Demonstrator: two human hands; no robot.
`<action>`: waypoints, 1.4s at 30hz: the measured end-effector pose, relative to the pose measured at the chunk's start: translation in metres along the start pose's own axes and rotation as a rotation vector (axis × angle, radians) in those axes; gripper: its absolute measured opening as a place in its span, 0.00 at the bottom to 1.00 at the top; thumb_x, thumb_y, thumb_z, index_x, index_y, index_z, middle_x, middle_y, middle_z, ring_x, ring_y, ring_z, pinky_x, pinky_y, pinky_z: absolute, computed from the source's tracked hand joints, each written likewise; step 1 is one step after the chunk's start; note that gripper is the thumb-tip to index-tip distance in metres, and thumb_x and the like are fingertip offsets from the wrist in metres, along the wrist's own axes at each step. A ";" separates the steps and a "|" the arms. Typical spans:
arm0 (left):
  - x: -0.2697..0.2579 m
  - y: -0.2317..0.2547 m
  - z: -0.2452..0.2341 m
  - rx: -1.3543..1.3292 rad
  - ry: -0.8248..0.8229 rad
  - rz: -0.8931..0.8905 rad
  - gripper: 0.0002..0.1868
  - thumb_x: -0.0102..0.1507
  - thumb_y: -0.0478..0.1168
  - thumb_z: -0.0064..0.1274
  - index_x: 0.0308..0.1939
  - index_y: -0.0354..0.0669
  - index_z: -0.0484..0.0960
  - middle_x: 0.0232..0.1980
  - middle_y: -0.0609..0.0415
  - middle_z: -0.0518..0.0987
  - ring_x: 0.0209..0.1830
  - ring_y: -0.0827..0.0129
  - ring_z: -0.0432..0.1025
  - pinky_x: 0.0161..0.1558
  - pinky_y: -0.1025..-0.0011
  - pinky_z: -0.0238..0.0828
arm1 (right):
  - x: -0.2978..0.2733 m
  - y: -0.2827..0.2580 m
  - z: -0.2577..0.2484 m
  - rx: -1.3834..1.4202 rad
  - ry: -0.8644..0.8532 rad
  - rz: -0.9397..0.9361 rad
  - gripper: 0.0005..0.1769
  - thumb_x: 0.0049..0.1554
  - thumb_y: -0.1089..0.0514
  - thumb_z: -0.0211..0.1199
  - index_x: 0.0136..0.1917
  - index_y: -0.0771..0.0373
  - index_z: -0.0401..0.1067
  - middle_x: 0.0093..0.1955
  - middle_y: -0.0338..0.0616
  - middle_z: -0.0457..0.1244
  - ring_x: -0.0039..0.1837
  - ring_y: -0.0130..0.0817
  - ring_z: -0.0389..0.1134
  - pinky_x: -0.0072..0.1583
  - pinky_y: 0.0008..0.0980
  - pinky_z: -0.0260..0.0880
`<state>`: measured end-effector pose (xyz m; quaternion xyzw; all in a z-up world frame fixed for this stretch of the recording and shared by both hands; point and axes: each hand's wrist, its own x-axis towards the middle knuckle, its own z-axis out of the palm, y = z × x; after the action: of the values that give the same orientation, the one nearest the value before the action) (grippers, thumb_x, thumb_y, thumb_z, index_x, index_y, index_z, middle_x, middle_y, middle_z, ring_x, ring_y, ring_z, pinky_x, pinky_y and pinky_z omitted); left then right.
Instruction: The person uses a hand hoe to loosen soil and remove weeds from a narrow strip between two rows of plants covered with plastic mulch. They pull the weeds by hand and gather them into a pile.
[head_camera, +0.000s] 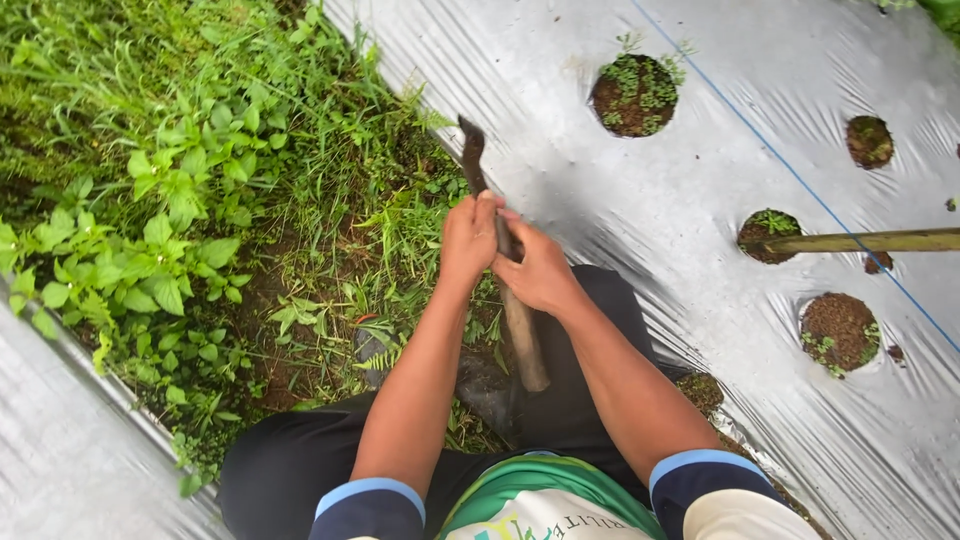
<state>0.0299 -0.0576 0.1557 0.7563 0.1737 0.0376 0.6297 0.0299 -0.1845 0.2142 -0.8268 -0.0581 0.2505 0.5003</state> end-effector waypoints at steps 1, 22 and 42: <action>-0.005 0.007 0.000 0.001 -0.011 0.009 0.20 0.72 0.46 0.43 0.41 0.39 0.88 0.35 0.34 0.83 0.41 0.41 0.78 0.44 0.49 0.73 | 0.003 0.010 -0.007 0.003 0.014 -0.001 0.28 0.59 0.55 0.72 0.68 0.68 0.72 0.58 0.65 0.70 0.60 0.64 0.74 0.59 0.61 0.78; -0.017 0.025 -0.014 -0.171 -0.002 -0.054 0.19 0.75 0.35 0.36 0.42 0.28 0.82 0.25 0.39 0.84 0.42 0.55 0.85 0.51 0.63 0.76 | 0.224 0.190 -0.146 -0.377 0.735 -0.022 0.11 0.62 0.58 0.71 0.58 0.62 0.82 0.47 0.48 0.69 0.53 0.47 0.75 0.57 0.46 0.78; -0.005 0.041 -0.031 -0.216 0.032 -0.118 0.21 0.77 0.37 0.31 0.46 0.32 0.82 0.28 0.41 0.85 0.45 0.58 0.84 0.59 0.54 0.75 | 0.121 0.074 -0.096 0.086 0.619 -0.085 0.03 0.60 0.61 0.69 0.46 0.63 0.78 0.40 0.54 0.70 0.41 0.43 0.71 0.39 0.42 0.75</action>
<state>0.0256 -0.0363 0.2029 0.6717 0.2229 0.0308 0.7058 0.1682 -0.2557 0.1433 -0.8387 0.0731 -0.0321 0.5387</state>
